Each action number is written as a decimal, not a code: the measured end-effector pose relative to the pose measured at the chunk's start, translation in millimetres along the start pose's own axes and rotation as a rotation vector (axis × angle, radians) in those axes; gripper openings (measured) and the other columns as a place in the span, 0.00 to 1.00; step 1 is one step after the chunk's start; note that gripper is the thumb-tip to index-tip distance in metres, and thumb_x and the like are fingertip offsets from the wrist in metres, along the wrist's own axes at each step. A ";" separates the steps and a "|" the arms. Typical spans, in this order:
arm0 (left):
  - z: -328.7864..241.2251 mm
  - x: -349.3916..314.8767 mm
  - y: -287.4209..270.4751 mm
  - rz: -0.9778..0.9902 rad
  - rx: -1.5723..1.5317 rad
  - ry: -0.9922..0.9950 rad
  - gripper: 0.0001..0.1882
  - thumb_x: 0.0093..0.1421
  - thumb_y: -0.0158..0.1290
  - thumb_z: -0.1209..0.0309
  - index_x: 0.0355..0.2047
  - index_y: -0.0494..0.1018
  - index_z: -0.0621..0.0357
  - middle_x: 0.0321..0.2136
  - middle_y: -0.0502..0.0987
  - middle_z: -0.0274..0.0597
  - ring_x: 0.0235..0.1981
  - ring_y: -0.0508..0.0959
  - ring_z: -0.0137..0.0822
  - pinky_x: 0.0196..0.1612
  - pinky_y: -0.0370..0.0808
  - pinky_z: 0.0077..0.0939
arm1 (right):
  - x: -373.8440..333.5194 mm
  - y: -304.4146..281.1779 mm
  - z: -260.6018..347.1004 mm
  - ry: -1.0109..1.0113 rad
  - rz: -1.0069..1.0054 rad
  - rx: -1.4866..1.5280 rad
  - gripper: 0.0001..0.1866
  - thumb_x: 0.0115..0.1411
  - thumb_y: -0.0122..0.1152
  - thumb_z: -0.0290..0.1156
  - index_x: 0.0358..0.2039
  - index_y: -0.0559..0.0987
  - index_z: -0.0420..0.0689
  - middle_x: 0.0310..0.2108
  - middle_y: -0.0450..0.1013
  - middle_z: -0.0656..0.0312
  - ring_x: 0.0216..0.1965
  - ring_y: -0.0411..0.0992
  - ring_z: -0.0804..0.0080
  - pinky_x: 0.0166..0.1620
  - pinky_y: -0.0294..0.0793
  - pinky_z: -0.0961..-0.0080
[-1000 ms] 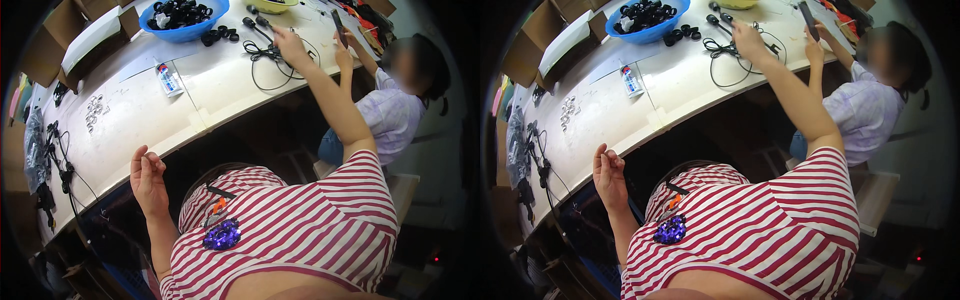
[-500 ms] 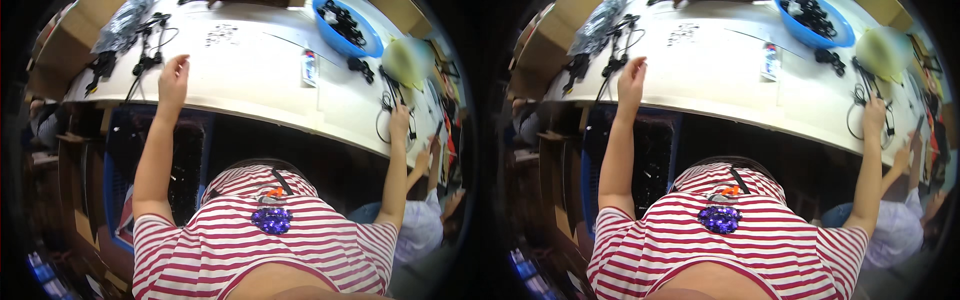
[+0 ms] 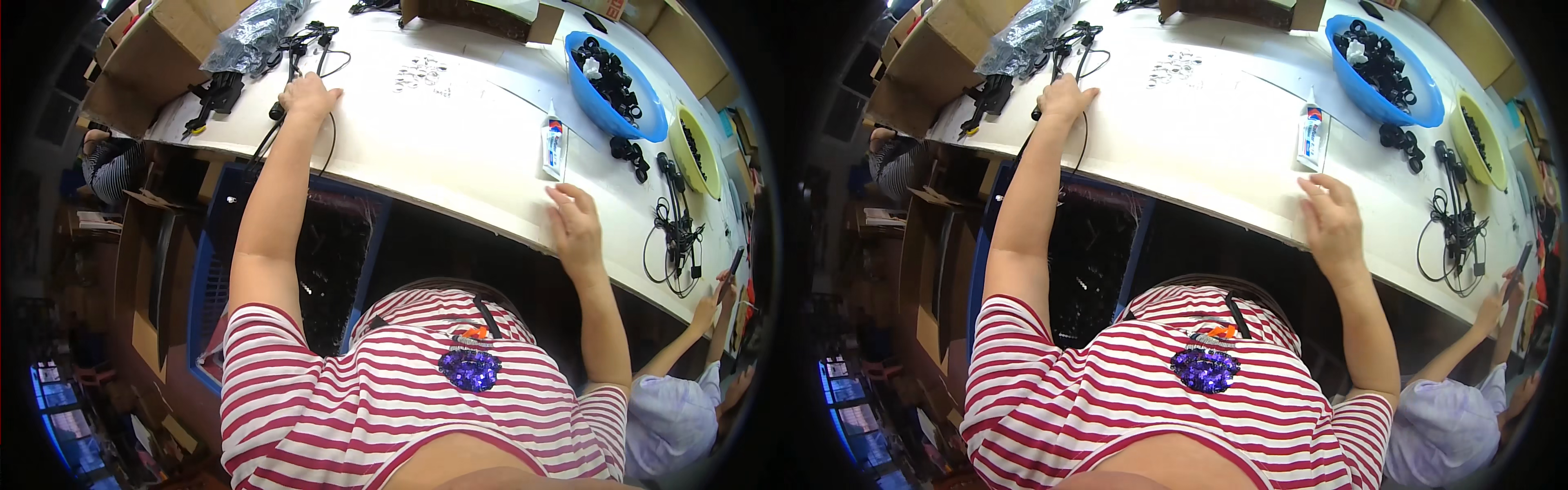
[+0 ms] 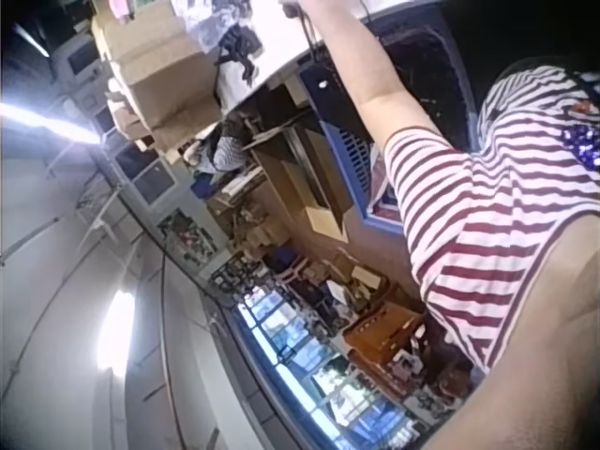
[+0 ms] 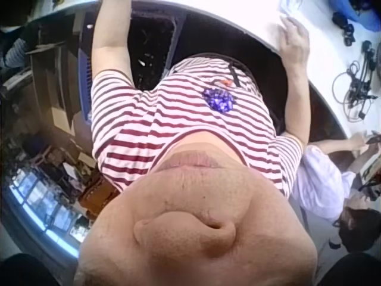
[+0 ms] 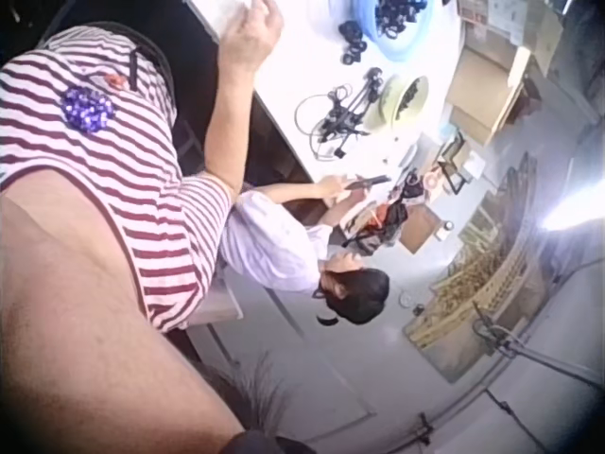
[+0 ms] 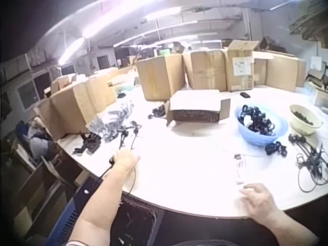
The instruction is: The person assembles small electronic components at a workbench. They repeatedly pick up a black cylindrical device, apply a small amount of adhesive from a tube into its opening, and then insert a small white circular part into the device. The person handles the components one at a time, repeating the process for multiple units.
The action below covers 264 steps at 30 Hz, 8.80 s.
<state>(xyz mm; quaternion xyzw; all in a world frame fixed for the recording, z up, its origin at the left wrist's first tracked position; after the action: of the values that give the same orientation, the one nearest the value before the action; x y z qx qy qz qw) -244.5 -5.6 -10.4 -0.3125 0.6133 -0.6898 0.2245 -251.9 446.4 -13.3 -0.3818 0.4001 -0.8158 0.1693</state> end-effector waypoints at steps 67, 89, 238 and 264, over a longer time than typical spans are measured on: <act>-78.2 -267.6 -23.9 0.241 -2.443 0.474 0.23 0.58 0.46 0.53 0.46 0.62 0.55 0.31 0.65 0.37 0.28 0.65 0.30 0.34 0.63 0.23 | -123.4 111.4 51.1 0.089 0.327 0.604 0.25 0.54 0.57 0.29 0.51 0.63 0.40 0.40 0.70 0.49 0.40 0.71 0.56 0.42 0.71 0.70; -33.5 -261.1 -57.1 0.179 -2.285 0.614 0.27 0.57 0.49 0.55 0.50 0.59 0.59 0.32 0.66 0.38 0.29 0.66 0.29 0.36 0.63 0.23 | -162.8 176.1 -16.0 0.011 0.486 -0.025 0.12 0.56 0.51 0.33 0.40 0.76 0.47 0.35 0.73 0.55 0.40 0.70 0.59 0.47 0.63 0.59; -87.3 -318.1 11.7 0.884 -1.790 0.294 0.10 0.56 0.53 0.69 0.36 0.72 0.62 0.28 0.75 0.36 0.30 0.72 0.22 0.36 0.67 0.13 | -94.2 50.9 62.0 0.327 0.211 0.966 0.11 0.55 0.56 0.22 0.40 0.74 0.36 0.33 0.75 0.59 0.34 0.74 0.75 0.39 0.74 0.83; -93.4 -303.5 7.1 0.916 -1.908 0.219 0.11 0.49 0.56 0.66 0.27 0.69 0.59 0.21 0.69 0.31 0.23 0.66 0.19 0.28 0.61 0.12 | -34.4 8.2 62.4 -0.524 0.137 0.345 0.11 0.42 0.59 0.22 0.30 0.77 0.43 0.29 0.73 0.61 0.29 0.72 0.69 0.38 0.73 0.74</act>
<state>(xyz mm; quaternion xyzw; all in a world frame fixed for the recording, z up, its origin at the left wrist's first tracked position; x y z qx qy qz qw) -97.3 269.6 -69.6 -0.0347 0.9762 0.2026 0.0686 -182.4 428.6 -12.3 -0.5166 0.2234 -0.7323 0.3834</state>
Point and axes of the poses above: each hand's wrist, its own x-axis towards the middle knuckle, its own y-axis out of the palm, z = x × y, the point moved 2 cm from there along x, towards the middle knuckle
